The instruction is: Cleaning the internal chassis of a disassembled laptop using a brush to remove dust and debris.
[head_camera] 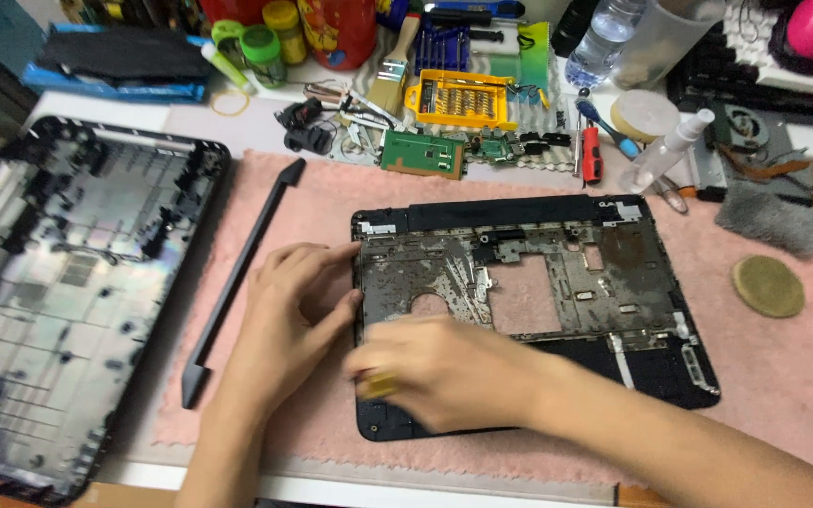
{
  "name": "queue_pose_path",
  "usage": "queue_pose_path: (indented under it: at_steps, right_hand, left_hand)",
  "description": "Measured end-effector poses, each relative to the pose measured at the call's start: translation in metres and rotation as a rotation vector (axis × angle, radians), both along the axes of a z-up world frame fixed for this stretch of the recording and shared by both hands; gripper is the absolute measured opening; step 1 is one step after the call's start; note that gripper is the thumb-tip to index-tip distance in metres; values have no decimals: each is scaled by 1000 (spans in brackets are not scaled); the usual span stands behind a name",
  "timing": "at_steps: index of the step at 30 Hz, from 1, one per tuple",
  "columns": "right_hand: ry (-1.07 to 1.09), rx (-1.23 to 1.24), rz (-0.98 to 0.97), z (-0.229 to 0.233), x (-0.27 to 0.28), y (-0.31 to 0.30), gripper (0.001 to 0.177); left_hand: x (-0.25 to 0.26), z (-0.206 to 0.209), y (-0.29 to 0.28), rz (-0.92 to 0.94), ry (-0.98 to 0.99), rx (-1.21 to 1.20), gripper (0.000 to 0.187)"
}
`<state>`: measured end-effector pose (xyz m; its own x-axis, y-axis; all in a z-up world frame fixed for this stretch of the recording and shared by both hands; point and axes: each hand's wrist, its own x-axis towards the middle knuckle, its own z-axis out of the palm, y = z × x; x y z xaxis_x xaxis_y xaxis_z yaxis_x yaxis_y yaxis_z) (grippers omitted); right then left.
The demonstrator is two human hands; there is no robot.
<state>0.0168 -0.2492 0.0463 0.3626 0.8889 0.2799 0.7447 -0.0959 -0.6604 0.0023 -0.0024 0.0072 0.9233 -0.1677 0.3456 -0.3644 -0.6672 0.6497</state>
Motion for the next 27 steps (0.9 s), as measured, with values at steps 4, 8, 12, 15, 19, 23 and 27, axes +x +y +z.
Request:
queue_pose_path:
  at_steps: [4, 8, 12, 15, 19, 23, 27]
  right_hand:
    - [-43, 75, 24, 2, 2, 18, 8]
    - [216, -31, -244, 29, 3, -39, 30]
    - [234, 110, -592, 21, -12, -118, 29]
    - [411, 214, -893, 8, -24, -167, 33]
    - [387, 224, -1045, 6, -34, -203, 38]
    - [581, 583, -1128, -20, -38, -229, 42]
    - [624, 665, -1157, -24, -40, -225, 42]
  left_hand:
    - [-1, 10, -3, 3, 40, -47, 49]
    - [-1, 17, -4, 18, 75, -62, 51]
    - [-9, 34, -14, 125, 166, -187, 46]
    - [-9, 47, -21, 301, 445, -439, 42]
    - [-18, 57, -21, 379, 690, -452, 47]
    - [-22, 49, -24, 404, 752, -802, 50]
    - [-17, 55, -31, 484, 771, -865, 48]
